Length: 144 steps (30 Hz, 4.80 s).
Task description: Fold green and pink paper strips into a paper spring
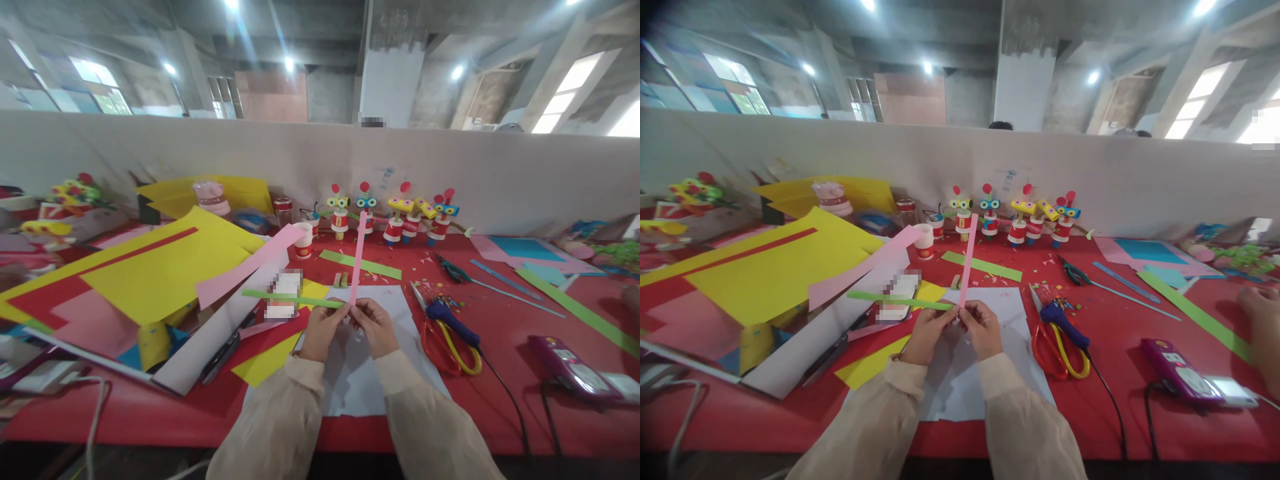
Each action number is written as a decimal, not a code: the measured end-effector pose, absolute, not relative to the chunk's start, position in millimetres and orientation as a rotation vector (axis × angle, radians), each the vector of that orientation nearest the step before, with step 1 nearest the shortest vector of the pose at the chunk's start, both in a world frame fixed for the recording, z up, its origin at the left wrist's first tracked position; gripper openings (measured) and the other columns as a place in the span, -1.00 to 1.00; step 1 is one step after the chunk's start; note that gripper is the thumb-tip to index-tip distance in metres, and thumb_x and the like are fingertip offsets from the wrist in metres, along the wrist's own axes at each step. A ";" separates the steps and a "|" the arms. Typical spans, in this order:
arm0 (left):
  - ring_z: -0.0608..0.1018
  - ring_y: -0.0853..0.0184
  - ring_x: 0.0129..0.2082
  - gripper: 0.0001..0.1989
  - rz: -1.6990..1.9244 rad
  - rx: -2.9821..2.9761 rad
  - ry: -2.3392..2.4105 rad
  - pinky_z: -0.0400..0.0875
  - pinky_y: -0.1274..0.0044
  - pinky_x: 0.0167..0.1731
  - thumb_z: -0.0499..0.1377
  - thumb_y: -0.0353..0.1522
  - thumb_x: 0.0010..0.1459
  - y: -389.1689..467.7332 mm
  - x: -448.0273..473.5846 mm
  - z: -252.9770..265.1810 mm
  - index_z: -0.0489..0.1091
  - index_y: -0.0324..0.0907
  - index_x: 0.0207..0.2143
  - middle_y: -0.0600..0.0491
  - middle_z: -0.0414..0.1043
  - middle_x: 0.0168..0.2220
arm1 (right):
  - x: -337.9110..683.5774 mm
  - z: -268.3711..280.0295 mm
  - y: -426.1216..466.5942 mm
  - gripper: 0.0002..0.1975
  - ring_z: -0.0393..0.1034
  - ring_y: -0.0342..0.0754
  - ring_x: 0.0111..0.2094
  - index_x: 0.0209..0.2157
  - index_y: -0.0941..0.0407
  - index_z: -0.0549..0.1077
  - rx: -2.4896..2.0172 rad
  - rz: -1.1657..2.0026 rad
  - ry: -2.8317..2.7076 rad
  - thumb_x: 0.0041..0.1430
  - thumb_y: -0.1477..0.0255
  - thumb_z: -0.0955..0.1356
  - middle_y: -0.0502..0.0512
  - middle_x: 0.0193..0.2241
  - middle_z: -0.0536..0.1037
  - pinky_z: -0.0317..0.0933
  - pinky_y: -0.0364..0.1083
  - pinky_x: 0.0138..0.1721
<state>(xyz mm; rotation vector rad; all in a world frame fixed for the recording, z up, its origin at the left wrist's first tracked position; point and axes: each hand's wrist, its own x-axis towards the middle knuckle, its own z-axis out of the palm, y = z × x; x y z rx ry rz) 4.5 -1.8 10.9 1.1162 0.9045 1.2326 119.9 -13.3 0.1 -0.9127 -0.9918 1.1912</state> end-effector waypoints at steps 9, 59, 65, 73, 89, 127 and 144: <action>0.28 0.46 -0.62 -0.75 1.201 1.062 0.828 0.14 0.57 -0.57 0.28 -0.22 -0.14 -7.1 8.6 20.9 0.42 -0.23 -0.61 0.13 0.29 -0.66 | 123.1 1.0 -15.0 -0.81 0.27 -0.17 -0.63 -0.51 0.11 0.42 -0.925 1.056 -1.087 -0.10 0.28 0.42 -0.05 -0.64 0.44 0.14 -0.17 -0.60; 0.24 0.49 -0.64 -0.74 1.259 1.086 1.021 0.08 0.60 -0.60 0.28 -0.23 -0.16 -1.1 4.1 10.0 0.42 -0.26 -0.65 0.15 0.25 -0.71 | 118.2 -1.6 -13.1 -0.76 0.17 -0.23 -0.66 -0.51 0.14 0.44 -0.994 1.122 -0.985 -0.11 0.24 0.41 -0.08 -0.67 0.37 0.04 -0.19 -0.62; 0.26 0.47 -0.62 -0.76 1.243 1.138 0.975 0.11 0.60 -0.59 0.28 -0.25 -0.15 0.7 3.2 3.9 0.41 -0.25 -0.65 0.14 0.28 -0.68 | 118.1 -1.3 -12.3 -0.74 0.14 -0.25 -0.68 -0.55 0.15 0.43 -1.007 1.141 -0.956 -0.10 0.22 0.41 -0.10 -0.71 0.33 0.00 -0.20 -0.63; 0.40 0.37 -0.55 -0.81 1.205 1.196 0.981 0.26 0.56 -0.51 0.30 -0.28 -0.21 2.9 4.7 1.5 0.49 -0.24 -0.56 0.06 0.43 -0.60 | 119.9 -3.9 -9.5 -0.75 0.05 -0.25 -0.70 -0.57 0.12 0.37 -0.996 1.141 -0.914 -0.10 0.23 0.40 -0.15 -0.76 0.26 -0.09 -0.20 -0.65; 0.49 0.43 -0.52 -0.78 1.171 0.631 0.742 0.38 0.63 -0.44 0.39 -0.43 -0.39 -1.0 10.0 10.3 0.51 -0.27 -0.56 0.05 0.50 -0.57 | 119.9 -2.8 -7.8 -0.71 0.02 -0.25 -0.71 -0.56 0.11 0.33 -1.002 1.140 -0.995 -0.11 0.18 0.39 -0.10 -0.72 0.37 -0.11 -0.20 -0.66; 0.45 0.48 -0.57 -0.80 1.163 0.647 0.740 0.26 0.65 -0.56 0.33 -0.44 -0.24 -1.4 8.5 12.8 0.45 -0.23 -0.46 0.09 0.43 -0.55 | 124.0 -8.2 -8.4 -0.71 0.16 -0.18 -0.66 -0.62 0.12 0.39 -1.159 0.957 -1.074 -0.09 0.19 0.38 -0.08 -0.73 0.32 0.04 -0.16 -0.59; 0.43 0.50 -0.55 -0.78 1.092 0.747 0.666 0.26 0.64 -0.52 0.36 -0.37 -0.22 -0.4 6.4 9.3 0.47 -0.25 -0.45 0.09 0.43 -0.53 | 127.2 -2.1 -10.2 -0.63 0.09 -0.20 -0.66 -0.71 0.11 0.30 -1.109 0.986 -1.103 -0.08 0.15 0.38 -0.09 -0.75 0.26 -0.01 -0.16 -0.59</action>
